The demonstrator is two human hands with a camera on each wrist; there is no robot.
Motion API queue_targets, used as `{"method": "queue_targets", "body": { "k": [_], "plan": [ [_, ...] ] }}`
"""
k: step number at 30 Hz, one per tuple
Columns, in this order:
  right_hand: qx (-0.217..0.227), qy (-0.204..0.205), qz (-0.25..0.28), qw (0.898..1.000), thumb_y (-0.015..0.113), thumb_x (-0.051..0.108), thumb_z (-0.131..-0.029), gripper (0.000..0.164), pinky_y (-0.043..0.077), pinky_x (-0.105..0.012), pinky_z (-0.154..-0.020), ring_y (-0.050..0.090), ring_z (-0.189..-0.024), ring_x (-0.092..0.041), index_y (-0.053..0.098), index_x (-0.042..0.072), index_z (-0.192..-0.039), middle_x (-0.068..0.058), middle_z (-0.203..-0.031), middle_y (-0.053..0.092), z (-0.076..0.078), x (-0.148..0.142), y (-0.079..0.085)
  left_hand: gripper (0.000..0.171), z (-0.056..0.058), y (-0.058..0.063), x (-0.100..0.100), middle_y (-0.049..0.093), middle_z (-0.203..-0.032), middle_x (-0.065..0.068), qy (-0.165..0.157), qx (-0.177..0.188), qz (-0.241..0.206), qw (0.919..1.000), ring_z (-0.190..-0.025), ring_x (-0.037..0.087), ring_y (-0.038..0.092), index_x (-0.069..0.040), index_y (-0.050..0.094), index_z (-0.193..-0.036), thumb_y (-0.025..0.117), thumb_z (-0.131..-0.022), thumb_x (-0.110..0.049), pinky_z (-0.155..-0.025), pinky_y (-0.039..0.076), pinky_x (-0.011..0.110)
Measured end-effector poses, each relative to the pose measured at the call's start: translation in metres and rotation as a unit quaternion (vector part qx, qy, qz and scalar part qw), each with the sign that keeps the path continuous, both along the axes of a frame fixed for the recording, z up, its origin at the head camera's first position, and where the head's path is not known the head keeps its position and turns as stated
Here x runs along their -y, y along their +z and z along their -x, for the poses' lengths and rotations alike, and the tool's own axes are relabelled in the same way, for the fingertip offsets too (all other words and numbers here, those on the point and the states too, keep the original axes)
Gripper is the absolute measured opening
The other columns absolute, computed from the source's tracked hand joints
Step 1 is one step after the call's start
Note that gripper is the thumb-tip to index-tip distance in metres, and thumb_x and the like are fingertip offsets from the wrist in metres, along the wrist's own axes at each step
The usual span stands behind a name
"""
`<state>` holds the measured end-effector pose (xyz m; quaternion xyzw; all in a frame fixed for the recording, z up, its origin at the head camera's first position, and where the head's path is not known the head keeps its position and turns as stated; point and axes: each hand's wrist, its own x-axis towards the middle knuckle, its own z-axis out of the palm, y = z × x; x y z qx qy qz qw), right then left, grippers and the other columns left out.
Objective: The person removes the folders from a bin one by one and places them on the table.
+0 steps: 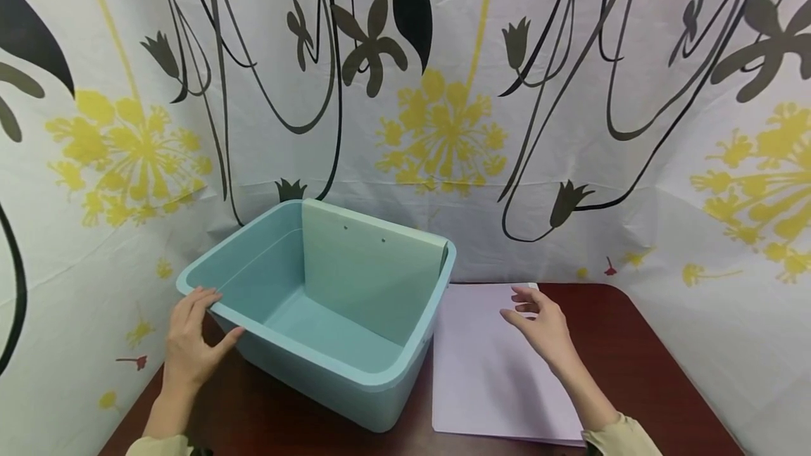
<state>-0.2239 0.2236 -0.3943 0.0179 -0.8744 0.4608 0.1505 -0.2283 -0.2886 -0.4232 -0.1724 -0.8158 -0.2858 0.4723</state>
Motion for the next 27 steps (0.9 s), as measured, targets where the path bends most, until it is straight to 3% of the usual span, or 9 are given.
{"method": "queue_targets", "body": {
  "k": [5, 12, 27],
  "plan": [
    [-0.008, 0.012, 0.008, 1.000, 0.068, 0.014, -0.080, 0.045, 0.047, -0.026, -0.078, 0.057, -0.098, -0.026, 0.054, 0.001, -0.121, -0.014, -0.107, 0.060, 0.004, 0.008, 0.006, 0.081, 0.000, 0.000, 0.000, 0.053, -0.110, 0.025, 0.001, -0.002, 0.000, 1.0000, -0.117, 0.040, 0.040, 0.005, 0.058, -0.105, 0.056, -0.071, -0.069, -0.108, 0.021, 0.032],
    [-0.014, 0.025, 0.018, 0.999, 0.069, 0.013, -0.079, 0.045, 0.047, -0.039, -0.083, 0.057, -0.100, -0.027, 0.054, 0.001, -0.120, -0.016, -0.110, 0.060, 0.011, 0.023, 0.022, 0.081, 0.001, -0.001, -0.001, 0.053, -0.111, 0.024, 0.002, 0.003, -0.005, 1.0000, -0.118, 0.039, 0.040, 0.004, 0.058, -0.105, 0.058, -0.070, -0.068, -0.108, 0.021, 0.035],
    [-0.023, 0.054, 0.043, 0.997, 0.067, 0.016, -0.081, 0.048, 0.045, -0.040, -0.088, 0.055, -0.104, -0.028, 0.051, 0.002, -0.124, -0.017, -0.113, 0.057, 0.029, 0.042, 0.052, 0.080, 0.000, -0.001, -0.001, 0.053, -0.111, 0.024, 0.006, 0.004, -0.007, 0.9999, -0.118, 0.039, 0.040, 0.004, 0.058, -0.105, 0.059, -0.070, -0.068, -0.108, 0.021, 0.036]
  ]
}}
